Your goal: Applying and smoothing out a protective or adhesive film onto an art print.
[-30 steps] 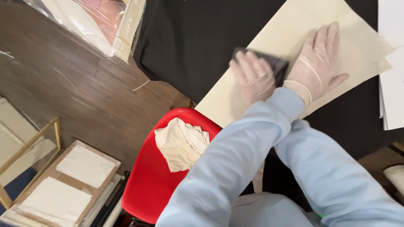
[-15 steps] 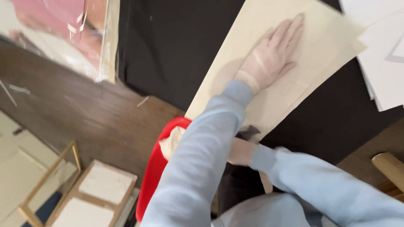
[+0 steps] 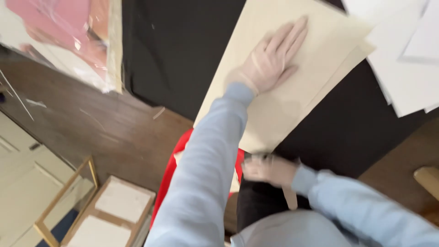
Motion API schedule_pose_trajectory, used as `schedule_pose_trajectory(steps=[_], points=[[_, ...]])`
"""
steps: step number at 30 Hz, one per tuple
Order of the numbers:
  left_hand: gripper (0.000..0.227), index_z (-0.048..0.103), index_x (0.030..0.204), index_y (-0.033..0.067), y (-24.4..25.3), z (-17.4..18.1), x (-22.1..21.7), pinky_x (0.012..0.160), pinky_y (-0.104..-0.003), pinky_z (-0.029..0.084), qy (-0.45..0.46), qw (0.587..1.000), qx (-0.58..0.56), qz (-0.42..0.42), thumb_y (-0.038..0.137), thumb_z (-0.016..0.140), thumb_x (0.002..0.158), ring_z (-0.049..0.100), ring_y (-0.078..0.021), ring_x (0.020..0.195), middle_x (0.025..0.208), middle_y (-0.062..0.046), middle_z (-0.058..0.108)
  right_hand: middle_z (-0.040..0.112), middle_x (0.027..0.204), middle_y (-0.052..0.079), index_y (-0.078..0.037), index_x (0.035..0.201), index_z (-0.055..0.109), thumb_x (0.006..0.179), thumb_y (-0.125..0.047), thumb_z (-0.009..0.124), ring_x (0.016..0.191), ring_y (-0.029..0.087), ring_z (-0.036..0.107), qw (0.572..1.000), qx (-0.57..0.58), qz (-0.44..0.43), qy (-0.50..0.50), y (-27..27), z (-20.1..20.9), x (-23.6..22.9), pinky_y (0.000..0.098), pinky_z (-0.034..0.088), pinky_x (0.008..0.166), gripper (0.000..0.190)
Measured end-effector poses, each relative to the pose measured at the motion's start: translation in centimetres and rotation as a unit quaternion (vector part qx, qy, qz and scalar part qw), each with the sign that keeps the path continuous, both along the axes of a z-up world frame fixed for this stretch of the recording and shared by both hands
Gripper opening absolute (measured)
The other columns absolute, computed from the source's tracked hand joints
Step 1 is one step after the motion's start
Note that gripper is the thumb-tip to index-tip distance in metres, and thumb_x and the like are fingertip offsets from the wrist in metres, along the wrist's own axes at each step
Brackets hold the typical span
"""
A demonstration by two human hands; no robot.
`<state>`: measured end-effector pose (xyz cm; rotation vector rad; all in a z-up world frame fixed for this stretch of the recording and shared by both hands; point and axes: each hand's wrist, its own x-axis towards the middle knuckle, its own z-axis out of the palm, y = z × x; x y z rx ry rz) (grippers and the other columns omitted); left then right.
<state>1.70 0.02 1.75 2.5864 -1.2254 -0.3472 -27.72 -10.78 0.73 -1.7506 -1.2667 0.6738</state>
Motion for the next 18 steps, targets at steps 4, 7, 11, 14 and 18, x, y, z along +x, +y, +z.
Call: schedule_pose_trajectory(steps=[4,7,11,14,18], points=[[0.081,0.03,0.158,-0.0036,-0.2,0.1,-0.8,0.116,-0.044,0.042,-0.001,0.999,-0.043,0.01,0.038,0.067,0.099,0.041,-0.0357,0.146,0.167,-0.017,0.029,0.062,0.139,0.017,-0.005,0.127,0.067,0.082,-0.008,0.06,0.132,0.033,0.054,0.977,0.037,-0.085,0.191,-5.2,4.0,-2.5,0.0452,0.042,0.11,0.046],[0.065,0.035,0.158,0.0091,2.0,1.9,-3.9,0.124,-0.041,0.039,-0.057,0.981,-0.081,0.166,0.028,0.07,0.107,0.044,-0.0317,0.15,0.161,-0.01,0.04,0.068,0.128,0.015,-0.005,0.118,0.072,0.08,-0.002,0.063,0.123,0.035,0.06,0.948,-0.096,-0.255,0.166,-9.9,10.7,1.5,0.0472,0.046,0.105,0.039],[0.087,0.036,0.153,-0.0017,5.5,3.9,-7.4,0.114,-0.049,0.042,-0.011,0.914,-0.033,0.403,0.032,0.079,0.085,0.05,-0.0394,0.137,0.151,-0.022,0.048,0.065,0.136,0.015,-0.002,0.125,0.068,0.103,-0.002,0.058,0.126,0.035,0.061,0.779,-0.18,-0.6,0.001,-14.4,11.7,3.5,0.0437,0.049,0.111,0.024],[0.094,0.034,0.154,-0.0031,6.2,3.3,-8.9,0.107,-0.05,0.044,0.024,0.89,0.016,0.454,0.033,0.081,0.081,0.052,-0.0379,0.127,0.145,-0.021,0.05,0.058,0.149,0.018,0.0,0.136,0.065,0.103,-0.007,0.062,0.137,0.039,0.053,0.74,-0.257,-0.621,-0.031,-15.5,8.7,3.3,0.0479,0.041,0.117,0.034],[0.094,0.038,0.153,0.0026,6.2,3.9,-6.7,0.096,-0.05,0.047,0.1,0.863,0.062,0.491,0.03,0.083,0.075,0.055,-0.0366,0.115,0.129,-0.017,0.055,0.051,0.157,0.02,0.0,0.146,0.058,0.097,-0.017,0.067,0.146,0.042,0.045,0.746,-0.274,-0.607,-0.009,-15.4,7.2,3.5,0.0516,0.033,0.125,0.052]])
